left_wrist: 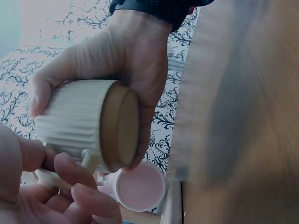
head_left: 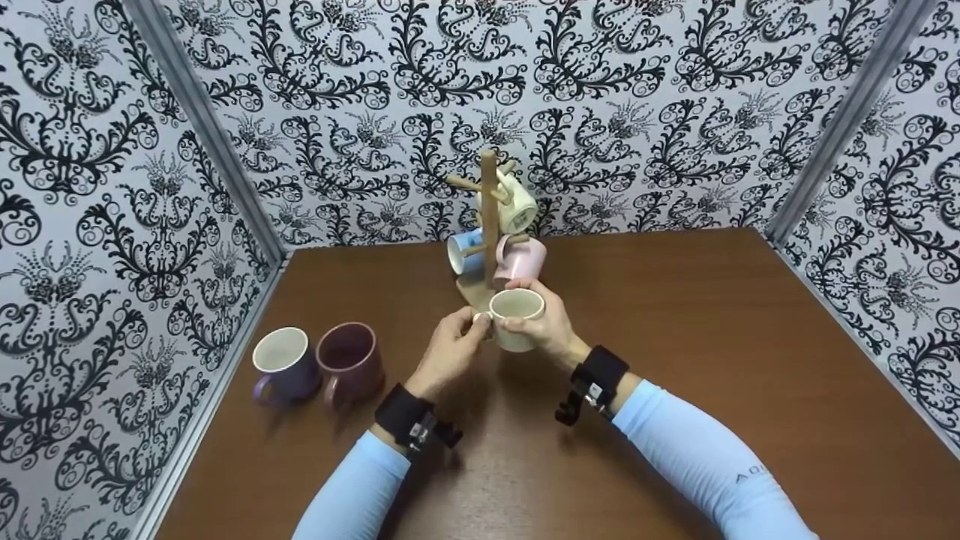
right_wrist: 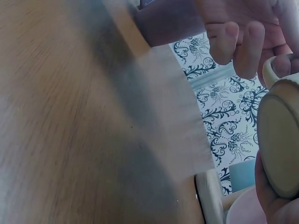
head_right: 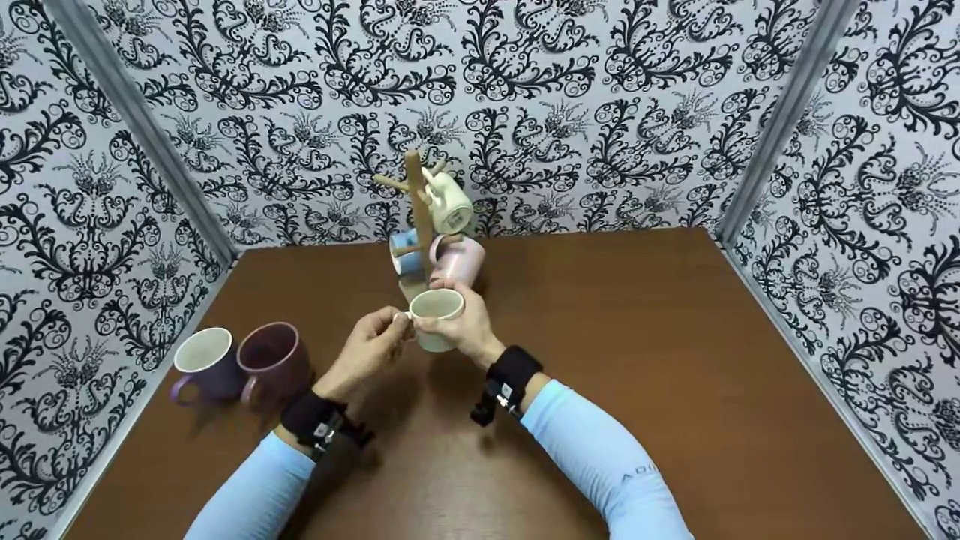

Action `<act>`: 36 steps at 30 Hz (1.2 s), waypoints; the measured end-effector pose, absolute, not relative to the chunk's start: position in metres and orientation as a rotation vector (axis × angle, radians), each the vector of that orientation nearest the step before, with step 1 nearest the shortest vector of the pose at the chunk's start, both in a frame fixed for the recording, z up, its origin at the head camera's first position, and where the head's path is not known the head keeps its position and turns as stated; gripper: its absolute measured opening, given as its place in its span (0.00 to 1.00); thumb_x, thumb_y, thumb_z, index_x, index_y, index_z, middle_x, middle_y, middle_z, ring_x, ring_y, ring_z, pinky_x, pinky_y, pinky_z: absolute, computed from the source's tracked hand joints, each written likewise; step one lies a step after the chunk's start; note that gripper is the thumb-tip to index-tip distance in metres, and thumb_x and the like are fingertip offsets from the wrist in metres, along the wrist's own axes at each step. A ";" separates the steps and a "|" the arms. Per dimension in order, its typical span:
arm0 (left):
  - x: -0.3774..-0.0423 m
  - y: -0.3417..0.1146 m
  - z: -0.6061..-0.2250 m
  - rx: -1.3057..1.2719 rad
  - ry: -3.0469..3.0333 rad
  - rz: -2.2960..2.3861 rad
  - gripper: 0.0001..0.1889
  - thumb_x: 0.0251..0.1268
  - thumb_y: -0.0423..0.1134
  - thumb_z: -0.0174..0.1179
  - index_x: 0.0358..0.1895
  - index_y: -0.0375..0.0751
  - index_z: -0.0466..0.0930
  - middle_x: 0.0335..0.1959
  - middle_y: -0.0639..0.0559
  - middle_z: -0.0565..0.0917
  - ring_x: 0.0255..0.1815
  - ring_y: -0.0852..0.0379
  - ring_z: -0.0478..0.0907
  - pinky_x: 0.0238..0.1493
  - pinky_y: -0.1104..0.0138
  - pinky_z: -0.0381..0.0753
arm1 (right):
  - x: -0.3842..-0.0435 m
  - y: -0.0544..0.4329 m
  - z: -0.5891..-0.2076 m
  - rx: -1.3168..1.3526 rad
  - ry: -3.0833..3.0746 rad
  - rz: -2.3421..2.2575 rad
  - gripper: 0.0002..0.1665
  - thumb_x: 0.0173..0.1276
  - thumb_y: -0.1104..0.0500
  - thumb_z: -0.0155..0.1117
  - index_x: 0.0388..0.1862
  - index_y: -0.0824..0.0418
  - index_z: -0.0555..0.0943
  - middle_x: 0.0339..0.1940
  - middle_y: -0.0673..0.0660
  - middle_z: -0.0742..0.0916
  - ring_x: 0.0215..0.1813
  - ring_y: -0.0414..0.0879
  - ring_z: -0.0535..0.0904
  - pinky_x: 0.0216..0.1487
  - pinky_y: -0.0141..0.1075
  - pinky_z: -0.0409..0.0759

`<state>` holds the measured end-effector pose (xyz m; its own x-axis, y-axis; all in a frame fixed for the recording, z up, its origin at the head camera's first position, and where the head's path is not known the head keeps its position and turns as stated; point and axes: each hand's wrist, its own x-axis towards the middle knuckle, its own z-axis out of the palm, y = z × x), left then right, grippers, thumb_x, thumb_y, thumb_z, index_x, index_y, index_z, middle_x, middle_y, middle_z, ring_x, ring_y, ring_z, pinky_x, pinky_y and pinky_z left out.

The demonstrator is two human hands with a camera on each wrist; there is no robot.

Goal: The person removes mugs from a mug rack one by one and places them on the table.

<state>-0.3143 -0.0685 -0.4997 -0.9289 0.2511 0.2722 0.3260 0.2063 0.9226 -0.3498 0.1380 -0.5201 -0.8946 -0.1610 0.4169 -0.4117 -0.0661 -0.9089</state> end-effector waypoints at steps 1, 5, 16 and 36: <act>-0.314 -0.069 -0.500 -0.577 -2.397 -1.890 0.16 0.89 0.37 0.58 0.40 0.27 0.81 0.31 0.49 0.80 0.30 0.61 0.72 0.34 0.70 0.72 | -0.350 0.138 -0.521 0.640 -2.013 2.077 0.41 0.54 0.62 0.78 0.65 0.78 0.78 0.51 0.56 0.92 0.50 0.38 0.88 0.56 0.29 0.84; -0.316 -0.072 -0.497 -0.620 -2.410 -2.042 0.20 0.90 0.36 0.54 0.39 0.19 0.78 0.26 0.56 0.76 0.25 0.60 0.70 0.29 0.71 0.70 | -0.349 0.140 -0.523 0.723 -2.012 2.066 0.42 0.53 0.63 0.80 0.65 0.79 0.77 0.52 0.60 0.91 0.51 0.39 0.88 0.57 0.30 0.85; -0.317 -0.090 -0.486 -0.926 -2.510 -2.211 0.23 0.90 0.35 0.48 0.33 0.18 0.77 0.20 0.62 0.72 0.20 0.66 0.64 0.26 0.73 0.64 | -0.345 0.143 -0.522 0.964 -2.028 2.071 0.48 0.54 0.54 0.88 0.67 0.78 0.77 0.52 0.59 0.91 0.52 0.47 0.88 0.57 0.35 0.87; -0.310 -0.087 -0.479 -0.982 -2.557 -2.362 0.24 0.88 0.35 0.50 0.29 0.18 0.73 0.18 0.60 0.69 0.19 0.63 0.61 0.23 0.72 0.61 | -0.347 0.156 -0.521 1.170 -1.973 2.266 0.53 0.54 0.56 0.85 0.70 0.84 0.70 0.54 0.52 0.93 0.55 0.45 0.90 0.61 0.35 0.88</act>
